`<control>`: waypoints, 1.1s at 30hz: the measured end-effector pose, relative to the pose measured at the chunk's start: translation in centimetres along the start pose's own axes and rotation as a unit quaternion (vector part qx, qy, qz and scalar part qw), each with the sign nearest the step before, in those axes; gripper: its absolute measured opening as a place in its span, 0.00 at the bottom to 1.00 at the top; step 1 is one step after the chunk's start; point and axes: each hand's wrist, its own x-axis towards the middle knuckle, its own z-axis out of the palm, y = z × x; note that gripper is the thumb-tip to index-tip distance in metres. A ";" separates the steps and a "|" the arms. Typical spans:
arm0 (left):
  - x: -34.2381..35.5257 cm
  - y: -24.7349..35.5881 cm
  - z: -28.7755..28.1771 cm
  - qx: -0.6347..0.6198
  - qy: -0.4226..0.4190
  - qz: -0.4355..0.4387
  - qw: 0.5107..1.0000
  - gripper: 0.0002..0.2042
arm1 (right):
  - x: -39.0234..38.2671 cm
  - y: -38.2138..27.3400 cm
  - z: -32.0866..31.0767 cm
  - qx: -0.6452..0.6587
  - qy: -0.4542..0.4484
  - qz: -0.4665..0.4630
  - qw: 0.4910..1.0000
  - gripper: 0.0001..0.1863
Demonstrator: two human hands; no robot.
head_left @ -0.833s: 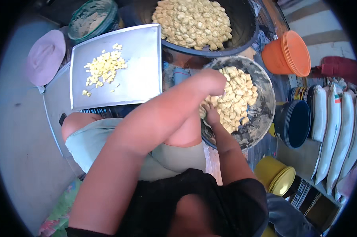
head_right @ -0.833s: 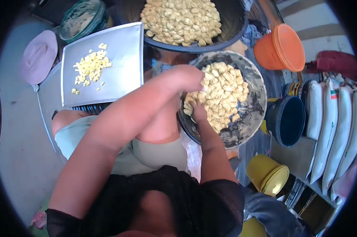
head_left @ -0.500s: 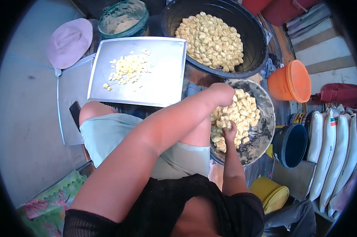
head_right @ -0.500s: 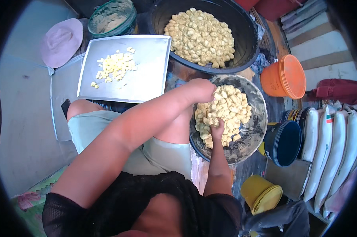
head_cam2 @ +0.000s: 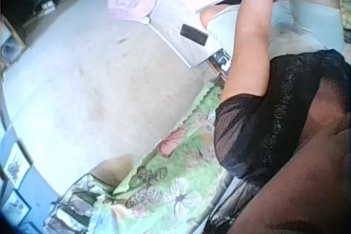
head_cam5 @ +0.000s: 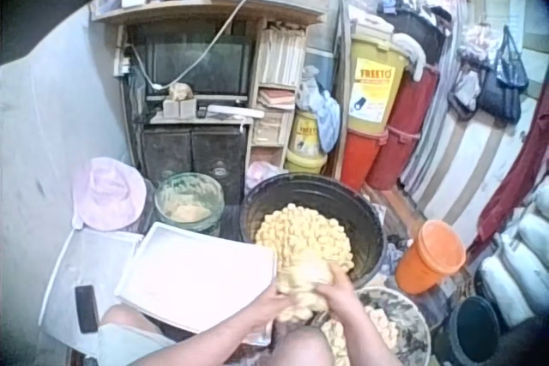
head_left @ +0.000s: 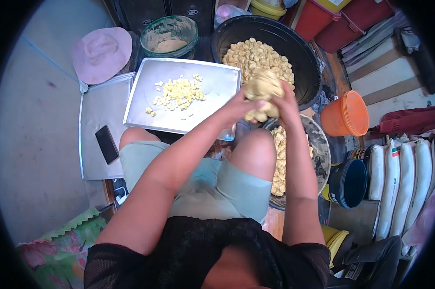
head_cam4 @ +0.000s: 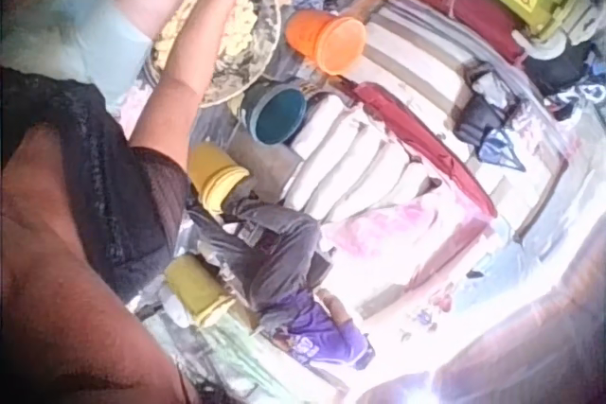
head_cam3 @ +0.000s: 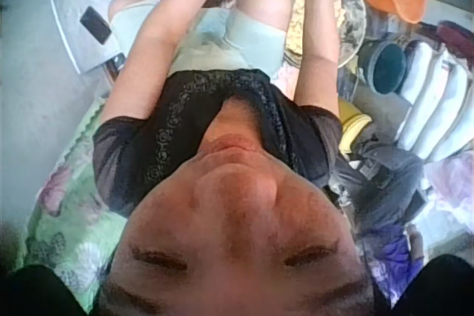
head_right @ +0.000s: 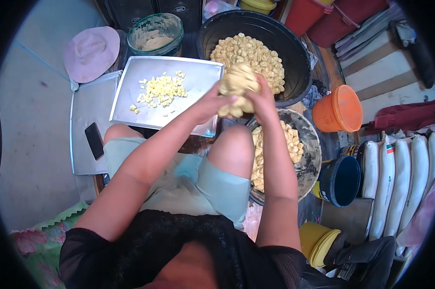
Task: The person flattens pieces of dough, adds diced filling from a tray, pinches the dough closed by hand, and places the shaped dough pieces into a bowl.
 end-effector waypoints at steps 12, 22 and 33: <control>-5.5 -2.8 -14.2 0.144 0.213 -0.114 0.960 0.14 | 12.5 12.2 8.6 -0.514 -0.087 -0.021 0.853 0.34; -9.2 5.5 -18.8 -0.106 0.282 0.109 0.947 0.24 | 13.5 11.8 8.4 -0.462 -0.104 -0.039 0.880 0.34; -10.5 1.1 -24.2 -0.228 0.317 0.200 0.898 0.19 | 11.2 7.3 16.2 -0.785 -0.153 -0.204 0.564 0.10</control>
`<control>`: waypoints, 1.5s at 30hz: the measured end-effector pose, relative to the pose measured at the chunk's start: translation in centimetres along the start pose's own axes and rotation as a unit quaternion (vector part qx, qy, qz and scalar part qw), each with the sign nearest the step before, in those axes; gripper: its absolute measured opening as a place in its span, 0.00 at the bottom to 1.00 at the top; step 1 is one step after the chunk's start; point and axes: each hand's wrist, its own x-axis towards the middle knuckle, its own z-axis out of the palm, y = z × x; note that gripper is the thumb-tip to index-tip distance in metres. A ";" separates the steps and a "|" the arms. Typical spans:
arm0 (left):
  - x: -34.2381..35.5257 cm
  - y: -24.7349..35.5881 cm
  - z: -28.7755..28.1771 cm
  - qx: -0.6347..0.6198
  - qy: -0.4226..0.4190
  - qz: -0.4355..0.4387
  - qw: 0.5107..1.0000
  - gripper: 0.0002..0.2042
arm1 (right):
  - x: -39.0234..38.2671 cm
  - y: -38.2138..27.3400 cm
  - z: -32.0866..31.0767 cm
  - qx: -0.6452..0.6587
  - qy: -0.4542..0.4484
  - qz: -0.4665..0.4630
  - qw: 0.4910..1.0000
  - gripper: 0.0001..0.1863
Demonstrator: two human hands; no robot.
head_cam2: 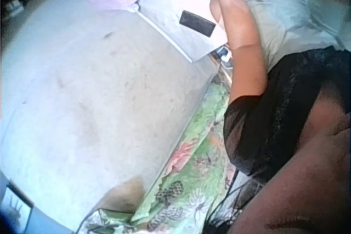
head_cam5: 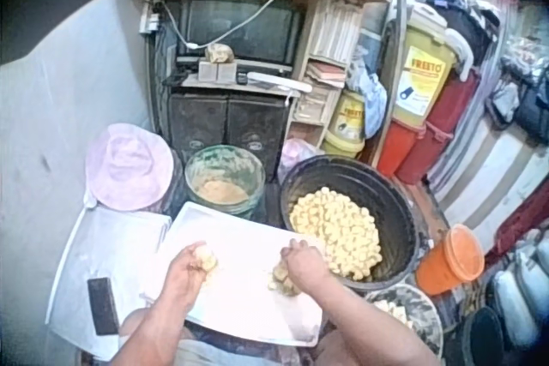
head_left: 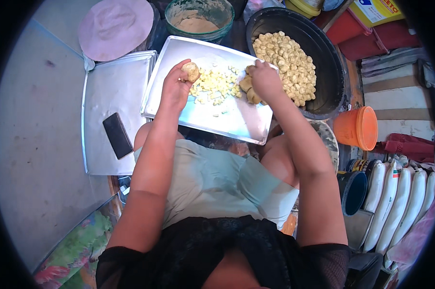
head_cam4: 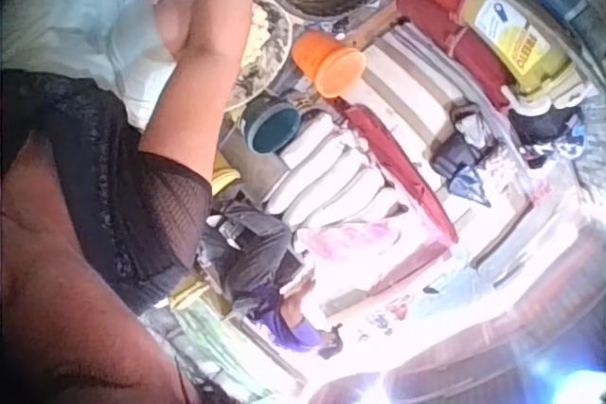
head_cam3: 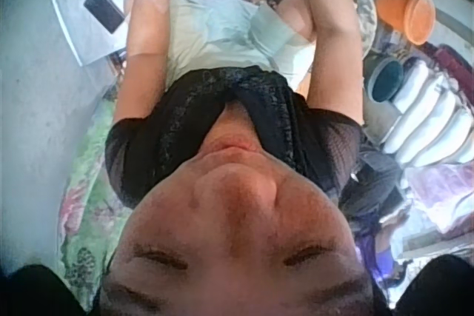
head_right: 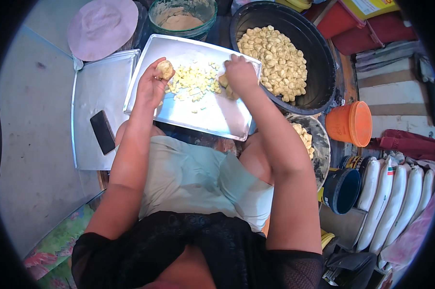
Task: The person flattens pieces of dough, adds diced filling from a tray, pinches the dough closed by hand, and places the shaped dough pieces into a bowl.
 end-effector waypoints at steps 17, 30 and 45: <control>-0.3 -1.3 3.1 0.016 -0.050 -0.050 0.997 0.22 | 0.1 -3.6 -0.9 0.639 0.046 0.080 0.763 0.05; -0.4 -1.9 3.7 -0.017 -0.138 -0.041 0.989 0.26 | 1.3 -3.6 -2.5 0.386 0.151 -0.136 0.900 0.15; -0.1 -2.2 3.4 0.163 -0.128 -0.058 0.977 0.21 | 0.8 -2.7 -3.3 0.551 0.067 -0.064 0.829 0.18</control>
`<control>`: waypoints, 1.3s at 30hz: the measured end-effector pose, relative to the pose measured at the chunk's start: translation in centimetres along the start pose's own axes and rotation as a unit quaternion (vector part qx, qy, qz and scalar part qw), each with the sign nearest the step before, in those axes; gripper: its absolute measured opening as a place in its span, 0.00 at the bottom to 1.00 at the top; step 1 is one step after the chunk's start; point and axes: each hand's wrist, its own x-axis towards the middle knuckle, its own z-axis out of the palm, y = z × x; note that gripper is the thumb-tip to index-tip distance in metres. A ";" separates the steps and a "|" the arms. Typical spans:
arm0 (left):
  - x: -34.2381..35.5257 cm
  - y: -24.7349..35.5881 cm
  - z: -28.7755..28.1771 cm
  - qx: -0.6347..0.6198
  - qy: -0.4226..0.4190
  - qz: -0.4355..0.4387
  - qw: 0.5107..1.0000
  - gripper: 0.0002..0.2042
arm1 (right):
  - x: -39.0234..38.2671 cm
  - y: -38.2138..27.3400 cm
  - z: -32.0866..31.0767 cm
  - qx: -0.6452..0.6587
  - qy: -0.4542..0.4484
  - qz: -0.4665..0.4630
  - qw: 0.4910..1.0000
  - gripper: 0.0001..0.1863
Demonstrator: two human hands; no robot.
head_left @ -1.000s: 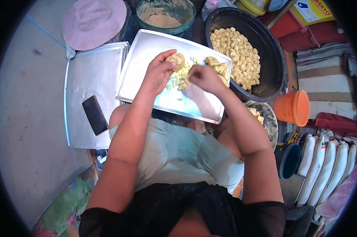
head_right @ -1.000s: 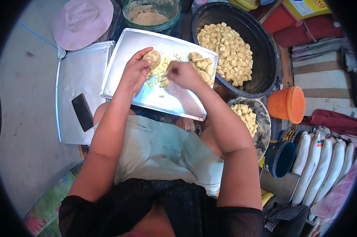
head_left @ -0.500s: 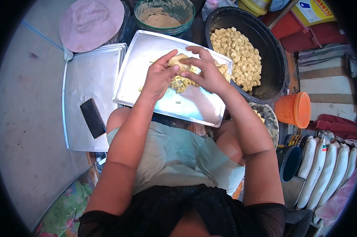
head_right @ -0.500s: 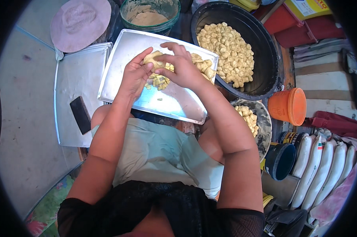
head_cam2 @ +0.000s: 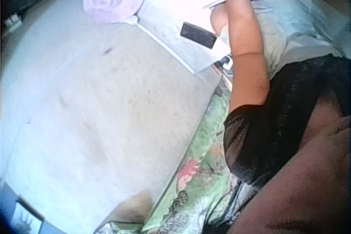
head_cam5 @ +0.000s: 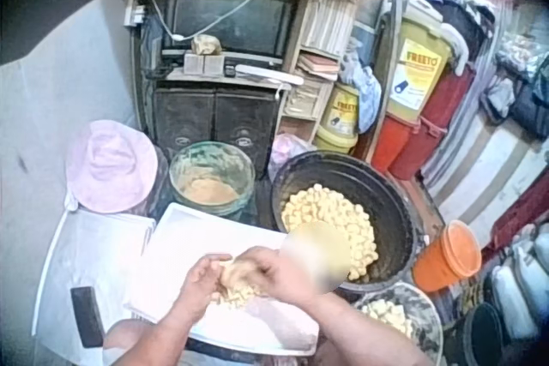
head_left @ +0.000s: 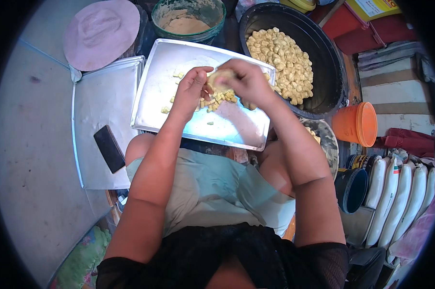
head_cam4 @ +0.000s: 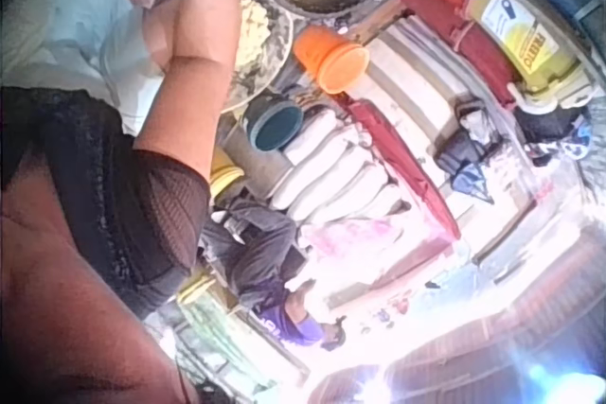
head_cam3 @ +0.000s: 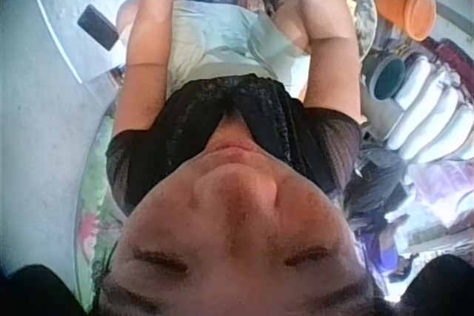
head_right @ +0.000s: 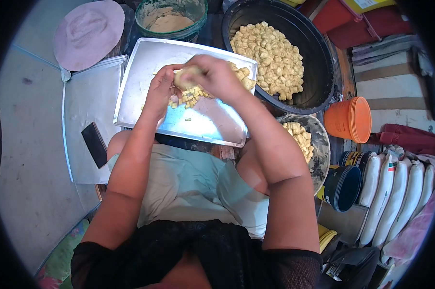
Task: The person flattens pieces of dough, adds diced filling from a tray, pinches the dough closed by hand, and places the shaped dough pieces into a bowl.
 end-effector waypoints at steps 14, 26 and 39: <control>0.7 -1.3 -0.1 0.275 0.080 0.031 0.958 0.13 | -2.0 8.5 -1.8 -0.354 -0.065 0.046 0.932 0.20; 0.4 -2.0 0.9 0.251 0.012 0.050 0.967 0.13 | -1.9 5.1 -5.2 0.151 0.090 0.151 0.973 0.18; 1.1 0.9 -1.8 0.000 0.201 0.038 0.979 0.13 | -4.0 4.8 5.6 -0.214 -0.133 -0.005 0.968 0.08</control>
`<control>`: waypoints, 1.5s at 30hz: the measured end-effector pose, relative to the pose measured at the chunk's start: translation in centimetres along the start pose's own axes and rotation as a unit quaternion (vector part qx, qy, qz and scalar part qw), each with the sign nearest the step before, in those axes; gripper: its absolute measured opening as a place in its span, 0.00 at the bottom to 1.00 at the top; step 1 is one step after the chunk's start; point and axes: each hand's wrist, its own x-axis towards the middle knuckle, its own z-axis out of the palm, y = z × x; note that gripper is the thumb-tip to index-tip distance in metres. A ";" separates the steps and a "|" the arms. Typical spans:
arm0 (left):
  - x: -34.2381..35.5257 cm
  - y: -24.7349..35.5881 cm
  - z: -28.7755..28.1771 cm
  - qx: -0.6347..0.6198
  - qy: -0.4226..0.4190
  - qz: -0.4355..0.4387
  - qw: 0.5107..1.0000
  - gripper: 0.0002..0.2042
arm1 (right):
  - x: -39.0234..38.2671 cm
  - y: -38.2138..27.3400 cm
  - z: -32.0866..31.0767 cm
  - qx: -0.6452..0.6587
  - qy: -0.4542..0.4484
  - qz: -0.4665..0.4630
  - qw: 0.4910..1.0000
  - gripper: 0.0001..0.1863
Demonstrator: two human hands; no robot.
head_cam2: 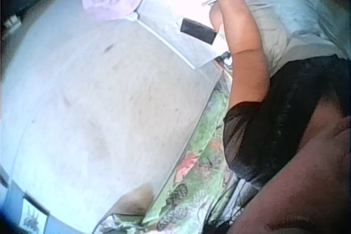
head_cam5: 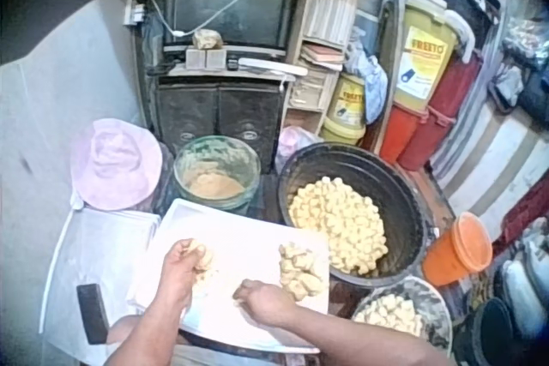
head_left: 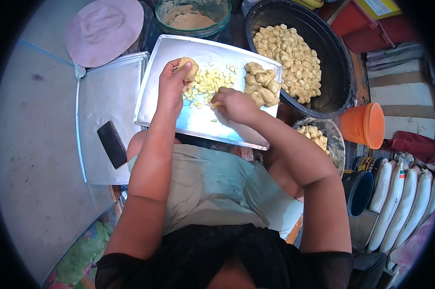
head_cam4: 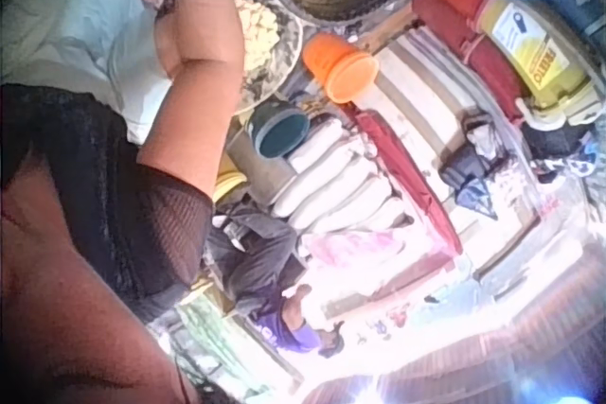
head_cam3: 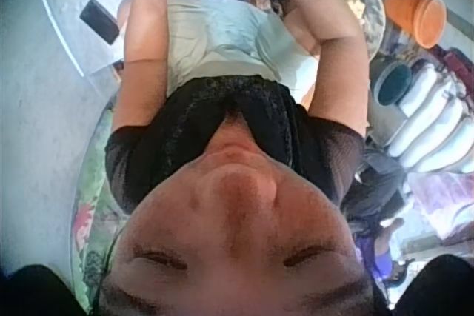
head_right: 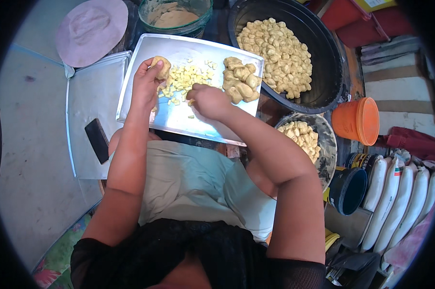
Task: The person flattens pieces of dough, adds diced filling from a tray, pinches the dough closed by hand, and places the shaped dough pieces into a bowl.
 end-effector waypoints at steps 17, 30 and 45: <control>1.0 1.4 -2.0 -0.073 0.029 0.055 0.995 0.13 | 4.6 0.2 2.6 0.176 0.048 0.082 0.980 0.11; 1.2 1.8 -2.7 -0.119 0.080 0.063 0.988 0.15 | 5.4 -0.3 2.1 0.046 0.104 0.065 0.991 0.07; 0.6 2.5 -2.5 -0.115 -0.007 0.006 0.993 0.13 | 5.9 -1.8 3.1 -0.077 0.076 -0.057 0.992 0.06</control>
